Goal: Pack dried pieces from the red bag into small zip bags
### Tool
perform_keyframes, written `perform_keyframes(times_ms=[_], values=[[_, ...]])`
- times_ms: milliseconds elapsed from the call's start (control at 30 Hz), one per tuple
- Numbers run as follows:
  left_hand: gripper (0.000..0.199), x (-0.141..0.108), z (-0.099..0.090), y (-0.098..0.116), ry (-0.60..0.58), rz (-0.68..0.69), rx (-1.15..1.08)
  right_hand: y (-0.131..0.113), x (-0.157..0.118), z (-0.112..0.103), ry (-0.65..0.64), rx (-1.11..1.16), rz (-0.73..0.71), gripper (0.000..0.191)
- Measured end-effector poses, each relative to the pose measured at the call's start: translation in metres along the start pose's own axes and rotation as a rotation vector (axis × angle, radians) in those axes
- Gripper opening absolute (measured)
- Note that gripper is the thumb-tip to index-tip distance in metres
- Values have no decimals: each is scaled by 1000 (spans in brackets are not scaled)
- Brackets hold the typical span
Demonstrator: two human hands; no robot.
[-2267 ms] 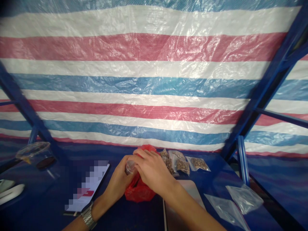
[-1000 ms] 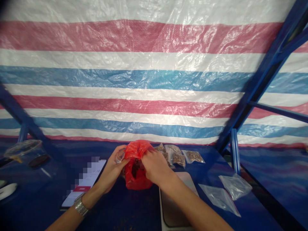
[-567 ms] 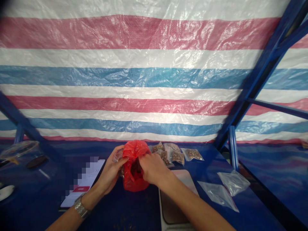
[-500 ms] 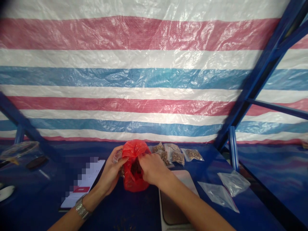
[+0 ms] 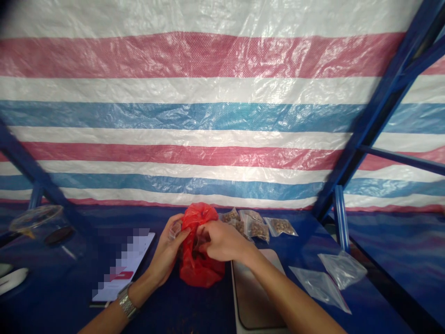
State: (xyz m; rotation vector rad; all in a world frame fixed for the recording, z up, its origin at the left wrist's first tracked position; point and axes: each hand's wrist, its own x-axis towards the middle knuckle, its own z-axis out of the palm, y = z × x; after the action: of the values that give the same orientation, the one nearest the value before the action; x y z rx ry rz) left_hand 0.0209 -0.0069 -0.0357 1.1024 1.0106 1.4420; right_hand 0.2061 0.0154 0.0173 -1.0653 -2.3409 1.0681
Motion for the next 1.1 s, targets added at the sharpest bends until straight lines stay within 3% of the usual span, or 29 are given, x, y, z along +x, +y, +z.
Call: perform_keyframes(times_ms=[167,333,500,767,933,1100], values=[[50,1,0,3,-35,-47,7,8,-4,-19,16,272,23,19],[50,2,1,-1,-81,24,71,-5,-11,-34,8,383,-67,15],[39,-2,5,-2,-188,118,141,-28,-9,-24,165,166,-84,14],[45,-3,2,-2,-204,156,216,-38,-12,-3,296,-417,-224,30],[41,-2,4,-1,-180,149,192,-36,-9,-2,320,-486,-260,33],[44,4,1,-4,-112,108,190,-35,-13,-18,323,-498,-120,25]])
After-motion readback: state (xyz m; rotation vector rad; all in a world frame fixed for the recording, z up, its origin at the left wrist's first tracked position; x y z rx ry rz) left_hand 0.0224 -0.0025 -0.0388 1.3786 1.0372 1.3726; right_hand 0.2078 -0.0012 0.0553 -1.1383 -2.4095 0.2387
